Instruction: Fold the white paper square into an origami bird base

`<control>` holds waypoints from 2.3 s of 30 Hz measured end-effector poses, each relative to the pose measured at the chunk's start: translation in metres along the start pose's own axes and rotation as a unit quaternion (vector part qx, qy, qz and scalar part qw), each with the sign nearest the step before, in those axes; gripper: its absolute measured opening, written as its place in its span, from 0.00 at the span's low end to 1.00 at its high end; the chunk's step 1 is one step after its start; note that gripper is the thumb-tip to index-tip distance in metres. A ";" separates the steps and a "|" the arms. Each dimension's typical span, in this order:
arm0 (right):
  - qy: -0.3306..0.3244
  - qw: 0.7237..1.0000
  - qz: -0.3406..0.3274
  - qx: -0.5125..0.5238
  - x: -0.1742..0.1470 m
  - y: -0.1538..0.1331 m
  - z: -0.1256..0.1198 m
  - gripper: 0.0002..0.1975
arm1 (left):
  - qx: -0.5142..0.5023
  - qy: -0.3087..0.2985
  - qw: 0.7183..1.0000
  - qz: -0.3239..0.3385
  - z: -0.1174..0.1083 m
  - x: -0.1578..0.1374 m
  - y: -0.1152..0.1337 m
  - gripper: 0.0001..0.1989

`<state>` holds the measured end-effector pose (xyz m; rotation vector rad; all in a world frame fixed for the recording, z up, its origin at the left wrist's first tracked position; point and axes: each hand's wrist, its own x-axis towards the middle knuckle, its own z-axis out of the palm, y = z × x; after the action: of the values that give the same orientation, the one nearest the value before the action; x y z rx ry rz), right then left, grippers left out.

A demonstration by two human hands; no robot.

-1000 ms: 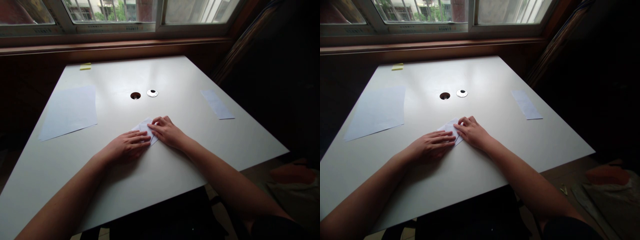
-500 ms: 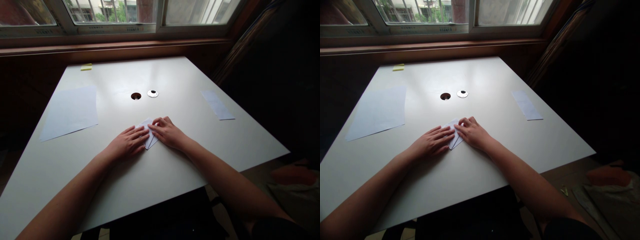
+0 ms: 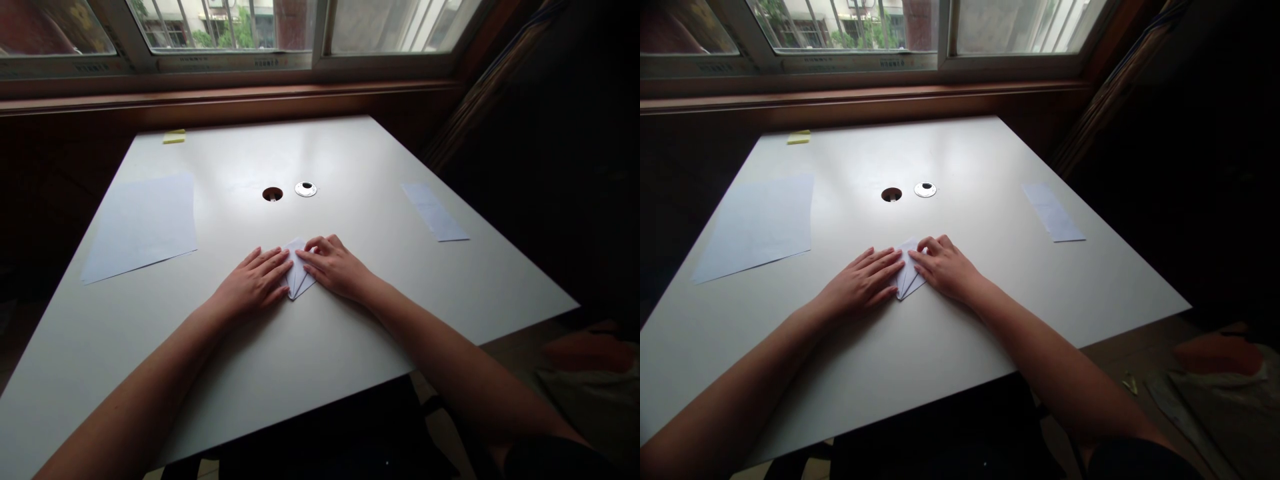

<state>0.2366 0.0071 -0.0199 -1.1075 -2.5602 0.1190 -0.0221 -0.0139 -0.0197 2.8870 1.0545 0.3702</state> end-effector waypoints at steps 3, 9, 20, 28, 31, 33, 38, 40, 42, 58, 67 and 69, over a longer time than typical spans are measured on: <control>-0.002 1.000 0.005 0.006 0.000 -0.001 -0.001 0.20 | -0.010 0.011 0.999 0.032 -0.001 -0.001 -0.002 0.24; 0.008 0.999 0.008 0.031 0.000 0.001 0.000 0.19 | -0.026 0.019 0.997 0.072 -0.001 -0.002 -0.003 0.20; 0.122 0.981 0.131 0.073 0.000 0.024 0.004 0.14 | -0.003 0.011 0.999 0.052 -0.004 -0.002 -0.001 0.19; 0.109 0.985 0.097 0.096 -0.001 0.020 0.001 0.12 | 0.015 0.057 0.998 0.012 0.000 -0.003 -0.003 0.20; 0.089 0.991 0.063 0.083 -0.001 0.017 -0.001 0.13 | 0.019 0.063 0.998 0.013 -0.001 -0.002 -0.002 0.20; 0.075 0.994 0.044 0.073 -0.001 0.015 -0.002 0.13 | 0.026 0.061 0.998 0.008 -0.002 -0.001 -0.001 0.20; 0.059 0.996 0.021 0.060 -0.001 0.013 -0.002 0.14 | 0.032 0.058 0.998 0.003 -0.004 0.001 0.003 0.20; 0.055 0.997 0.017 0.057 -0.001 0.013 -0.003 0.15 | 0.025 0.061 0.998 0.007 -0.004 0.001 0.003 0.21; 0.054 0.997 0.018 0.055 -0.001 0.012 -0.003 0.15 | 0.014 0.062 0.998 0.011 -0.004 0.001 0.002 0.20; 0.050 0.998 0.036 0.015 0.001 0.009 -0.003 0.19 | -0.002 0.020 0.998 0.059 -0.008 -0.003 -0.008 0.19; -0.012 1.000 -0.005 0.013 0.002 0.006 -0.004 0.20 | 0.047 -0.005 0.999 0.024 -0.006 -0.005 -0.003 0.23; -0.029 0.999 0.013 0.007 0.003 0.005 -0.004 0.21 | 0.049 -0.004 0.998 0.031 -0.005 -0.006 -0.004 0.24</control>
<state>0.2396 0.0122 -0.0165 -1.1479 -2.5927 0.1761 -0.0299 -0.0145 -0.0162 3.0101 1.0104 0.3188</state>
